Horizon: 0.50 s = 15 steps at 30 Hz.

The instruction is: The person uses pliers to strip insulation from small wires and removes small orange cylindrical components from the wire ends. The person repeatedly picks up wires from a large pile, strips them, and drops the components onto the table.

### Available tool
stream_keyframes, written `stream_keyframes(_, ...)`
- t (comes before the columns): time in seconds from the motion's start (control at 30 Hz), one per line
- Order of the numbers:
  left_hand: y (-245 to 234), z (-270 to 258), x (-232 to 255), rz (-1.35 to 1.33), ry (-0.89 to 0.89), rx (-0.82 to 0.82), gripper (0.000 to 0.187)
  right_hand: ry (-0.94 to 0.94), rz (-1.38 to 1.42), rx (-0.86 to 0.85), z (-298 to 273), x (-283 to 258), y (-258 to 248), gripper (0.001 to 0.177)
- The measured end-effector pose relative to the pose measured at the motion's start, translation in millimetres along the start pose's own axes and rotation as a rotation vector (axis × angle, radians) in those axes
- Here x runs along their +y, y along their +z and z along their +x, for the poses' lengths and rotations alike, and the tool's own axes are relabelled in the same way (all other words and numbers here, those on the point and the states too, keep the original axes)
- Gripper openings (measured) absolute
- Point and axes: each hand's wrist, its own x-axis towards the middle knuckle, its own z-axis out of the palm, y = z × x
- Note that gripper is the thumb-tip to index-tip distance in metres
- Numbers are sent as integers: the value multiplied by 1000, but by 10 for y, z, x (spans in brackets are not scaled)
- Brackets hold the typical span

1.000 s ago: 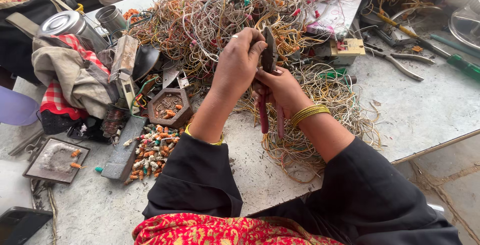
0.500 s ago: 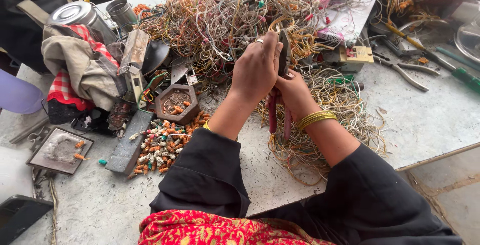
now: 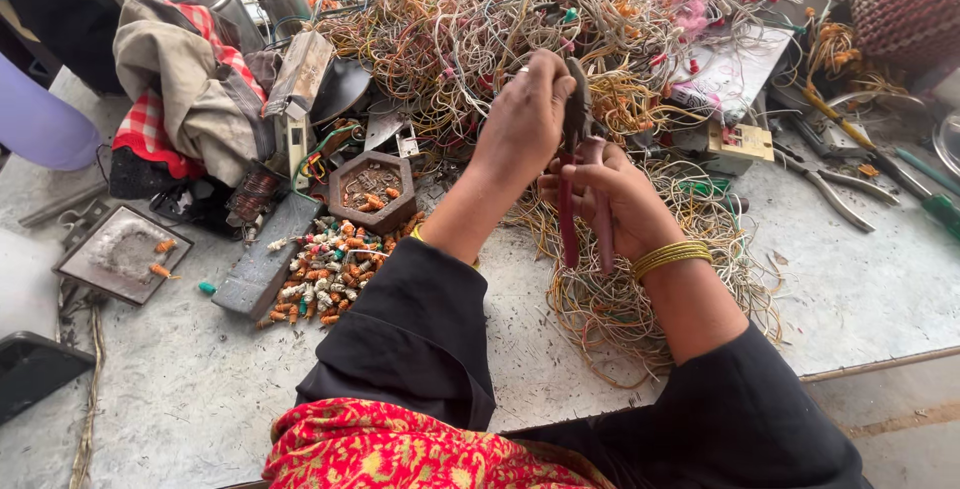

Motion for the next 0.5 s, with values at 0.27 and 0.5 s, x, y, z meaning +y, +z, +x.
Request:
stream_keyframes(0.27, -125, 45, -53, 6, 61, 61, 11, -13, 26, 10, -86, 37, 68, 24)
stream_keyframes(0.5, -243, 64, -66, 49, 144, 124, 9, 49, 34, -26, -128, -4, 127, 29)
